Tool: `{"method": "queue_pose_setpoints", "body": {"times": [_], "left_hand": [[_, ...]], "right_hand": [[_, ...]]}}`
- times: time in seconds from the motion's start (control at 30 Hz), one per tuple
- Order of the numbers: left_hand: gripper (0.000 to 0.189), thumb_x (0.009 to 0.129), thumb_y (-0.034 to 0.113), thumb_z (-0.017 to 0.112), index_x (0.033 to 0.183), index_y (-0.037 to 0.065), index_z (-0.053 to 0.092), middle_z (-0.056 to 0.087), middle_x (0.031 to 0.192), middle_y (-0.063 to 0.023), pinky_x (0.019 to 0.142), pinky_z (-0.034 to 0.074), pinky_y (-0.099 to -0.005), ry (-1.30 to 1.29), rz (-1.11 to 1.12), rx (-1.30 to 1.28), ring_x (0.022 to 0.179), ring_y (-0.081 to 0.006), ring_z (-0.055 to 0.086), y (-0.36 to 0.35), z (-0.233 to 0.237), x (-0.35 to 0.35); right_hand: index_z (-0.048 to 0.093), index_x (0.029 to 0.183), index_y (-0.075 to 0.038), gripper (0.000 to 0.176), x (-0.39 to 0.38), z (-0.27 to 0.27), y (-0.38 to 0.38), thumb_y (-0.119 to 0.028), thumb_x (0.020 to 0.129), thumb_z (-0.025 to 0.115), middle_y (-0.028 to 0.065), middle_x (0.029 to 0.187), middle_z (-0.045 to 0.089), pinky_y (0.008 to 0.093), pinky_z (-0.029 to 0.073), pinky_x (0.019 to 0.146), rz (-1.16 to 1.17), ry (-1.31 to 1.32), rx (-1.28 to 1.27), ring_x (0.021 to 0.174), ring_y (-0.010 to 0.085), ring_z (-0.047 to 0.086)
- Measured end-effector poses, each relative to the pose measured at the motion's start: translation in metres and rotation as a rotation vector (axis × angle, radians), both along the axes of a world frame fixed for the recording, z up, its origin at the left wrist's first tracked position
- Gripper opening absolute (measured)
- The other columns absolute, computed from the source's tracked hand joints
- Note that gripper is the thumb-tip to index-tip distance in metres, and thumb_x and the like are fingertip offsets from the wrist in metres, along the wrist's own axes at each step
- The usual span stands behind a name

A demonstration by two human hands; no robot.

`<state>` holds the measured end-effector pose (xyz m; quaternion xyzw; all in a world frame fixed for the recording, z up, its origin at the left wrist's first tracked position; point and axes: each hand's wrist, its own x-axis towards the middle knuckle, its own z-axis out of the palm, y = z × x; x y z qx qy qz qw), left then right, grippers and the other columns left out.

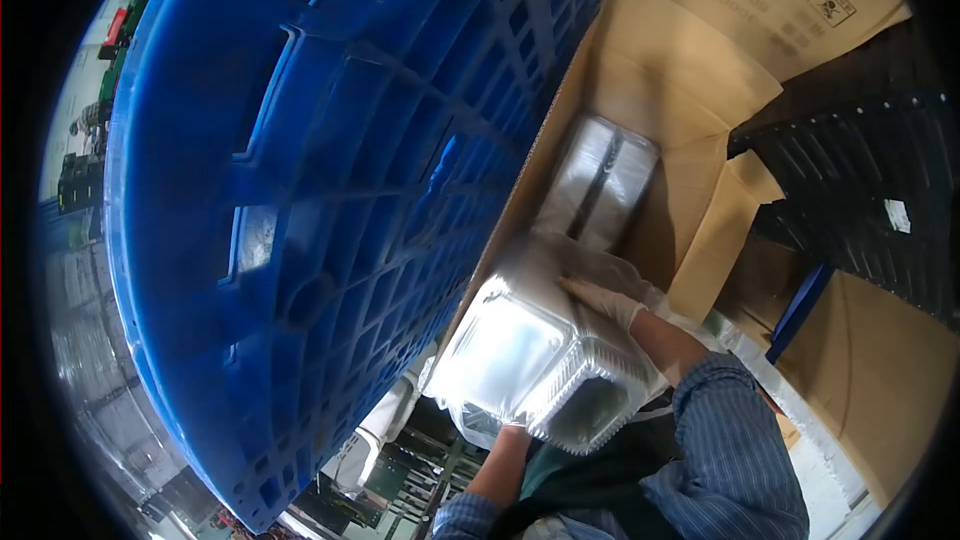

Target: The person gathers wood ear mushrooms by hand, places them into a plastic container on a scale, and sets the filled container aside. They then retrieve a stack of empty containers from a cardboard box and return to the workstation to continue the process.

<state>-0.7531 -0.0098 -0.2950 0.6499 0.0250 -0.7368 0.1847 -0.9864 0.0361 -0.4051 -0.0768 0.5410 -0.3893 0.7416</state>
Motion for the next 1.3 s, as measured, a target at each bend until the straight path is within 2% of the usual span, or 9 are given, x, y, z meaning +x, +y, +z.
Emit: {"method": "queue_pose_setpoints", "body": {"times": [0.1, 0.13, 0.23, 0.27, 0.37, 0.57, 0.97, 1.13, 1.3], "left_hand": [[0.047, 0.093, 0.036, 0.045, 0.124, 0.001, 0.045, 0.058, 0.111, -0.0122, 0.078, 0.049, -0.0374, 0.013, -0.051, -0.023, 0.098, -0.0264, 0.057, 0.004, 0.003, 0.004], [0.047, 0.093, 0.036, 0.045, 0.124, 0.001, 0.045, 0.058, 0.111, -0.0123, 0.078, 0.049, -0.0375, 0.018, -0.066, -0.030, 0.098, -0.0266, 0.057, 0.005, 0.007, 0.008], [0.049, 0.092, 0.038, 0.044, 0.125, 0.001, 0.045, 0.057, 0.112, -0.0128, 0.080, 0.048, -0.0381, 0.029, -0.121, -0.056, 0.099, -0.0271, 0.056, 0.007, 0.021, 0.022], [0.050, 0.092, 0.038, 0.044, 0.125, 0.001, 0.045, 0.057, 0.113, -0.0130, 0.080, 0.048, -0.0382, 0.037, -0.137, -0.065, 0.100, -0.0273, 0.056, 0.007, 0.026, 0.027], [0.051, 0.092, 0.040, 0.043, 0.125, 0.001, 0.044, 0.056, 0.114, -0.0134, 0.081, 0.047, -0.0388, 0.071, -0.188, -0.098, 0.101, -0.0278, 0.055, 0.003, 0.050, 0.042], [0.055, 0.092, 0.044, 0.041, 0.127, 0.000, 0.043, 0.054, 0.117, -0.0143, 0.084, 0.046, -0.0398, 0.131, -0.225, -0.170, 0.103, -0.0288, 0.054, 0.001, 0.099, 0.065], [0.063, 0.092, 0.050, 0.038, 0.129, 0.000, 0.041, 0.051, 0.122, -0.0161, 0.089, 0.043, -0.0419, 0.096, -0.142, -0.207, 0.108, -0.0308, 0.051, 0.031, 0.092, 0.101], [0.066, 0.091, 0.053, 0.036, 0.130, 0.000, 0.041, 0.050, 0.124, -0.0169, 0.091, 0.042, -0.0428, 0.102, -0.116, -0.201, 0.110, -0.0317, 0.050, 0.039, 0.080, 0.105], [0.069, 0.091, 0.056, 0.035, 0.131, 0.000, 0.040, 0.049, 0.127, -0.0177, 0.094, 0.041, -0.0437, 0.101, -0.103, -0.190, 0.112, -0.0325, 0.049, 0.042, 0.057, 0.108]], "right_hand": [[0.032, 0.139, -0.001, 0.065, 0.004, 0.021, 0.006, -0.049, 0.095, 0.034, 0.0209, 0.147, 0.025, 0.0333, 0.016, 0.112, 0.116, 0.237, 0.069, 0.137, 0.0294, 0.021], [0.031, 0.142, -0.010, 0.075, -0.004, 0.042, 0.006, -0.063, 0.089, 0.026, 0.0204, 0.151, 0.007, 0.0369, 0.002, 0.114, 0.284, 0.233, -0.024, 0.141, 0.0324, -0.001], [0.029, 0.144, -0.019, 0.060, 0.006, 0.067, 0.008, -0.052, 0.094, 0.027, 0.0231, 0.150, 0.010, 0.0394, 0.007, 0.114, 0.346, 0.344, -0.030, 0.141, 0.0328, 0.004], [0.026, 0.144, -0.011, 0.068, 0.005, 0.074, 0.011, -0.055, 0.092, 0.029, 0.0237, 0.150, 0.010, 0.0384, 0.008, 0.114, 0.475, 0.441, -0.174, 0.140, 0.0340, 0.005], [0.029, 0.140, 0.001, 0.074, 0.021, 0.107, 0.012, -0.054, 0.090, 0.033, 0.0269, 0.148, 0.015, 0.0419, 0.014, 0.112, 0.294, 0.561, 0.042, 0.138, 0.0390, 0.012], [0.025, 0.140, 0.006, 0.077, 0.027, 0.182, 0.033, -0.053, 0.091, 0.035, 0.0276, 0.147, 0.015, 0.0399, 0.016, 0.112, 0.230, 0.691, -0.016, 0.137, 0.0377, 0.018], [0.031, 0.136, 0.007, 0.077, 0.051, 0.212, 0.036, -0.054, 0.091, 0.038, 0.0281, 0.142, 0.026, 0.0422, 0.020, 0.109, 0.252, 0.897, -0.039, 0.132, 0.0400, 0.025], [0.049, 0.120, 0.004, 0.074, 0.058, 0.200, 0.022, -0.059, 0.081, 0.054, 0.0212, 0.117, 0.048, 0.0451, 0.032, 0.095, 0.261, 1.103, -0.006, 0.112, 0.0349, 0.043], [0.056, 0.110, 0.004, 0.064, 0.045, 0.150, 0.014, -0.053, 0.084, 0.052, 0.0250, 0.106, 0.057, 0.0439, 0.043, 0.086, 0.139, 1.227, 0.011, 0.098, 0.0376, 0.055]]}}
